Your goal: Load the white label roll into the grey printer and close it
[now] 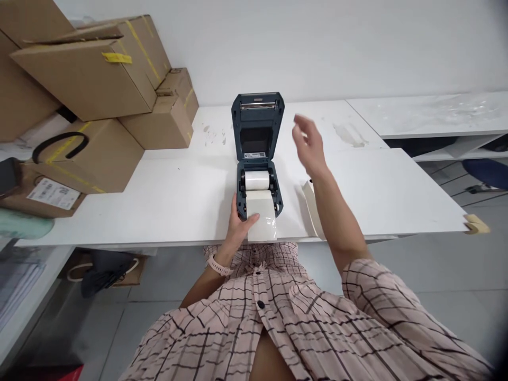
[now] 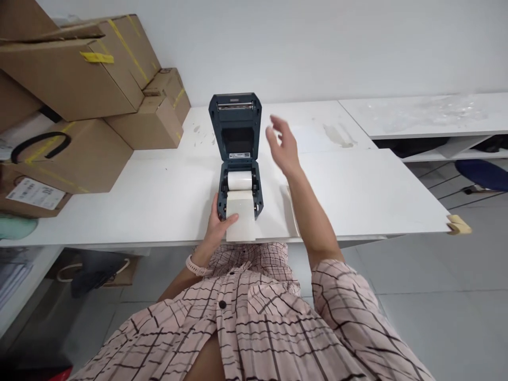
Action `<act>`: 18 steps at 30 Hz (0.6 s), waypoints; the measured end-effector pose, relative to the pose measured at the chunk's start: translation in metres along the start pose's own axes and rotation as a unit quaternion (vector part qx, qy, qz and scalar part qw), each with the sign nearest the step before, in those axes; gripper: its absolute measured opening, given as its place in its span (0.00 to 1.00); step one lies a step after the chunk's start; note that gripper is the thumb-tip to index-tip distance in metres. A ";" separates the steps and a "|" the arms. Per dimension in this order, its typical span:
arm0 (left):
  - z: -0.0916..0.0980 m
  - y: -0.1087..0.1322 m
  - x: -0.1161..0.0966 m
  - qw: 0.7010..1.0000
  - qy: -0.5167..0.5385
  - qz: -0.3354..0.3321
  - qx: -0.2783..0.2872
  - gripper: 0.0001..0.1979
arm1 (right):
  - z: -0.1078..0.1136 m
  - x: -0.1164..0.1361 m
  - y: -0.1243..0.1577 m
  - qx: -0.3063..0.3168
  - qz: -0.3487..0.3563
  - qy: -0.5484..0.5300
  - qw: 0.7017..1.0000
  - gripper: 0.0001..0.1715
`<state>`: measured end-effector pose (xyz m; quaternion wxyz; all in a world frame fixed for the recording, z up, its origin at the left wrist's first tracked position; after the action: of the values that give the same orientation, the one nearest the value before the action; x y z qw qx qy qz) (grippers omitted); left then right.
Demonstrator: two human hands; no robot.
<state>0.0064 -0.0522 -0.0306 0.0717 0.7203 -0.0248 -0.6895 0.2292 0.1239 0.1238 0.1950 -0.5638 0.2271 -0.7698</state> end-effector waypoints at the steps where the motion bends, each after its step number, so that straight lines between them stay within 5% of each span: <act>1: -0.001 0.002 0.002 1.000 0.003 0.001 0.001 0.59 | -0.005 -0.013 -0.030 0.006 -0.026 -0.033 0.999 0.40; 4: 0.000 0.003 0.004 1.000 0.003 -0.005 0.002 0.59 | -0.041 -0.036 -0.096 0.082 -0.101 -0.130 0.983 0.49; 7: 0.003 0.004 0.006 1.000 -0.004 -0.009 0.018 0.60 | -0.064 -0.027 -0.106 0.101 -0.110 -0.185 0.971 0.52; 10: 0.017 0.005 0.009 1.000 0.003 -0.002 0.003 0.57 | -0.059 -0.003 -0.062 0.075 -0.081 -0.205 0.973 0.51; 13: 0.036 0.000 0.001 0.999 0.020 -0.012 -0.033 0.48 | -0.046 0.015 0.017 0.072 -0.071 -0.178 0.979 0.47; 18: 0.038 -0.017 -0.026 0.997 0.018 -0.043 -0.054 0.44 | -0.044 0.018 0.128 0.087 -0.089 -0.094 0.988 0.28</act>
<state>-0.0339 -0.0343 -0.0086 0.0810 0.7283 0.0448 -0.6789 0.1878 0.0146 0.0536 0.1942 -0.6323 0.0891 -0.7447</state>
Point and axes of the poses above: each hand's wrist, its own y-axis away from the middle knuckle, its own z-axis out of the back of the hand, x = y × z, the point moved 8 cm from there along -y, towards the middle knuckle, and after that the axes turned 3 degrees about -y, right-handed, at the moved point
